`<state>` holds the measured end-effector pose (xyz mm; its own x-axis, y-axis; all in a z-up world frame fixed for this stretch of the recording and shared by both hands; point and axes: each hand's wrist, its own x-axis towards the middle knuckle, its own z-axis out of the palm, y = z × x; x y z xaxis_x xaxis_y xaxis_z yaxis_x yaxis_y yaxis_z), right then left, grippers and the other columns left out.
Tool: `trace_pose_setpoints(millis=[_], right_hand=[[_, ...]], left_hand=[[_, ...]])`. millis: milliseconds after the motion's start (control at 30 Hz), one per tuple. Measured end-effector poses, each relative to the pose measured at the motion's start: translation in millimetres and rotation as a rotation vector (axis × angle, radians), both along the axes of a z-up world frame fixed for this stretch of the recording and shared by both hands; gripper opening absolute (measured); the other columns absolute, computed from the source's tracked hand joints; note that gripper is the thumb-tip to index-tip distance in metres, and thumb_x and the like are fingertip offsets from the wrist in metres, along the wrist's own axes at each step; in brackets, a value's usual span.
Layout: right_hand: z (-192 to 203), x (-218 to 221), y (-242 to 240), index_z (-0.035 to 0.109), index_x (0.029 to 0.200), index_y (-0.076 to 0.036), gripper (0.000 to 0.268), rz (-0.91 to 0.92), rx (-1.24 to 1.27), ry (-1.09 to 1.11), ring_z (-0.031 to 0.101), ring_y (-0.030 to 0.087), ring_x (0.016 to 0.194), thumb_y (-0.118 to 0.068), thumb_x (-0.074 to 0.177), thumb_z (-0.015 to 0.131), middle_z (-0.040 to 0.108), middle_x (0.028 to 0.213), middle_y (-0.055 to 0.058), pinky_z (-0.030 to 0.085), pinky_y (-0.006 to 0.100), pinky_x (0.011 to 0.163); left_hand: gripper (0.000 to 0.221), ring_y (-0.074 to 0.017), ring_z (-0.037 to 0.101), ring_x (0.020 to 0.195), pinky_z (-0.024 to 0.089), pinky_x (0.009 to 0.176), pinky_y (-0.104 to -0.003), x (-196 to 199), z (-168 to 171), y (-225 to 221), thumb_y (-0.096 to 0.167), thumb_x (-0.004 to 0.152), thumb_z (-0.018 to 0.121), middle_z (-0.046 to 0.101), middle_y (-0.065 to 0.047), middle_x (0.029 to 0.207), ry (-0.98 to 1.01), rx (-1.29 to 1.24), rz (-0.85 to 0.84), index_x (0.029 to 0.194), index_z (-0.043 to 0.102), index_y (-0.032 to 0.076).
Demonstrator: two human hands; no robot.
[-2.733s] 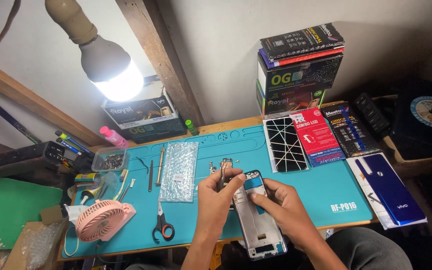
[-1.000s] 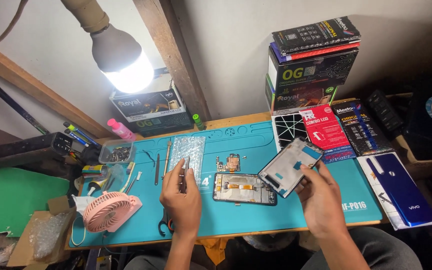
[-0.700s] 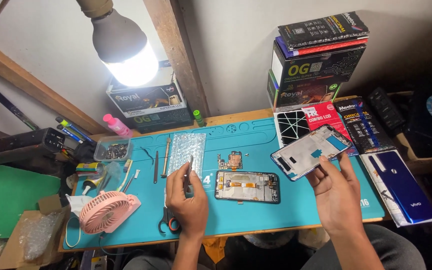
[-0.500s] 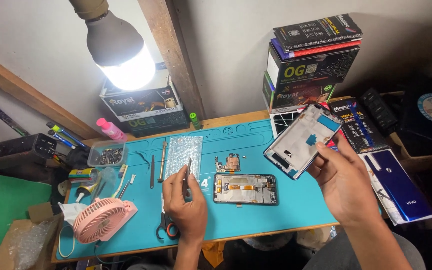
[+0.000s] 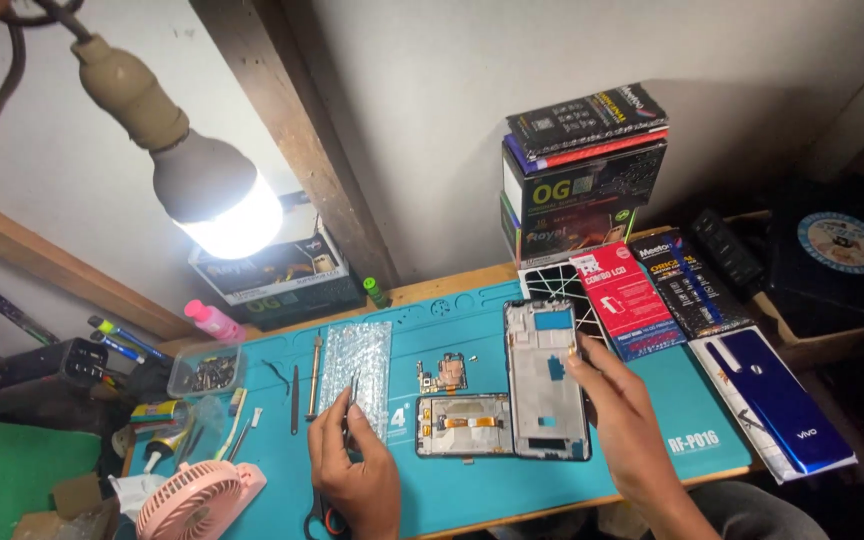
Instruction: The person is disassembling or reassembling a mobile phone, focusing on the internal components like the frame and motherboard.
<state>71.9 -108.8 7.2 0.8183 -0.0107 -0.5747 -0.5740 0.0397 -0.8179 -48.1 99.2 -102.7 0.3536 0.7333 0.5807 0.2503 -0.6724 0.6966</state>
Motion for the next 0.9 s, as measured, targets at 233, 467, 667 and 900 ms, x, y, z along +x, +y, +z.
trace_pose_setpoints(millis=[233, 467, 667, 900], right_hand=[[3.9, -3.0, -8.9, 0.06, 0.16, -0.015, 0.063, 0.079, 0.036, -0.001, 0.06, 0.019, 0.148, -0.02, 0.097, 0.063, 0.068, 0.159, 0.004, 0.049, 0.039, 0.123], [-14.6, -4.4, -15.4, 0.057, 0.165, -0.011, 0.071, 0.104, 0.092, 0.006, 0.071, 0.029, 0.106, -0.008, 0.096, 0.074, 0.087, 0.116, 0.025, 0.056, 0.043, 0.094], [-16.4, -7.1, -15.8, 0.068, 0.151, -0.012, 0.061, 0.115, -0.021, -0.078, 0.075, 0.026, 0.121, -0.011, 0.092, 0.078, 0.083, 0.129, 0.015, 0.069, 0.046, 0.095], [-54.5, -6.5, -21.6, 0.082, 0.118, -0.009, 0.024, 0.095, -0.025, -0.321, 0.066, 0.024, 0.105, -0.013, 0.094, 0.079, 0.084, 0.107, 0.013, 0.059, 0.038, 0.103]], left_hand=[[0.024, -0.0265, 0.075, 0.092, 0.059, 0.068, -0.037, 4.9, -10.8, -3.3, 0.013, 0.108, 0.061, 0.078, -0.01, 0.108, 0.056, -0.061, 0.126, 0.12, 0.08, 0.005], [0.034, -0.0201, 0.07, 0.088, 0.056, 0.068, -0.033, 7.1, -58.9, 15.3, 0.031, 0.111, 0.055, 0.075, -0.004, 0.107, 0.255, -0.267, 0.224, 0.127, 0.08, 0.014], [0.039, -0.0174, 0.057, 0.072, 0.052, 0.064, -0.032, 9.4, -54.0, 13.6, 0.042, 0.099, 0.069, 0.068, -0.001, 0.097, 0.262, -0.282, 0.222, 0.126, 0.079, 0.016], [0.034, -0.0188, 0.058, 0.073, 0.054, 0.064, -0.033, 4.8, -52.7, 11.5, 0.039, 0.098, 0.072, 0.068, 0.0, 0.102, 0.235, -0.263, 0.196, 0.124, 0.079, 0.017]])
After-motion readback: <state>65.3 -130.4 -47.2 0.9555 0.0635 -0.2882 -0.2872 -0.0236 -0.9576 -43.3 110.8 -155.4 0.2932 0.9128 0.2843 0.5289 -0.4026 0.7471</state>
